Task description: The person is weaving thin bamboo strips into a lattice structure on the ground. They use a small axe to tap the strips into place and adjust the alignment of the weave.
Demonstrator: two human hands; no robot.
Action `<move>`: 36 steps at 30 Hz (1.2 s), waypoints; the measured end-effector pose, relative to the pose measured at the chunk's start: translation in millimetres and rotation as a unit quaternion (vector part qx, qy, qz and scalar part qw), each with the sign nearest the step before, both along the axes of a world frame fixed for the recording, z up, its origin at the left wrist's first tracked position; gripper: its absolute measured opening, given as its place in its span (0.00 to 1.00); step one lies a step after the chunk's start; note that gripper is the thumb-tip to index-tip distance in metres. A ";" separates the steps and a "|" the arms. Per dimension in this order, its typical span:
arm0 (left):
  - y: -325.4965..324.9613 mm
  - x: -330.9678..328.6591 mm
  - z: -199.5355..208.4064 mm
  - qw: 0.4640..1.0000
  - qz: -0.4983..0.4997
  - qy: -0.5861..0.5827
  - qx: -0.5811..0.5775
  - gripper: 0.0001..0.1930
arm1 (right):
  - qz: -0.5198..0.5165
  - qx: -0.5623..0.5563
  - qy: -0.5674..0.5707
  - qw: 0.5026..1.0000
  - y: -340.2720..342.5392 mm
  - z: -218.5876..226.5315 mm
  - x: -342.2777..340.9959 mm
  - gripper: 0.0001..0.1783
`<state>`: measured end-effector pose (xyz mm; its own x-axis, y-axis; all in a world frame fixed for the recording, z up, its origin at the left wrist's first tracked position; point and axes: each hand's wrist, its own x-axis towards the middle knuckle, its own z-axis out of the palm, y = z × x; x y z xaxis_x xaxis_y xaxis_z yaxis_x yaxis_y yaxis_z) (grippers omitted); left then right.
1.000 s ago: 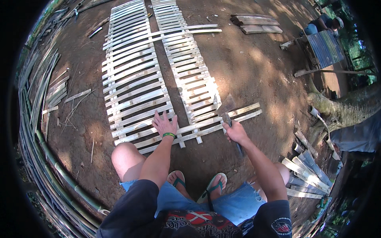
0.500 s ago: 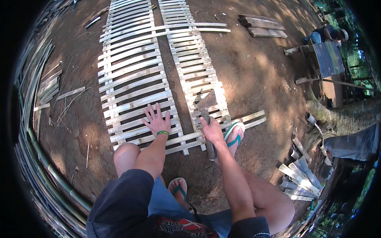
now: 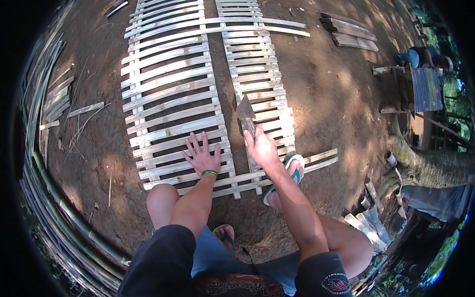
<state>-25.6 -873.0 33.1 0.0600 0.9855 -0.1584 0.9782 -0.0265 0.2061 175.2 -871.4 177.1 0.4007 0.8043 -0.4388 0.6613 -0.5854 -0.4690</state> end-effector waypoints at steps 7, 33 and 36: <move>2.3 -3.8 2.2 1.000 0.005 0.010 -0.003 0.39 | -0.035 -0.109 0.023 0.993 12.3 30.8 21.6 0.30; 2.2 -0.5 2.8 1.000 0.001 -0.003 0.007 0.39 | -0.135 -0.013 0.090 0.987 35.4 9.6 32.2 0.28; 2.7 -0.3 3.6 1.000 0.002 0.000 0.007 0.39 | -0.111 0.018 0.092 0.989 62.6 19.1 35.3 0.27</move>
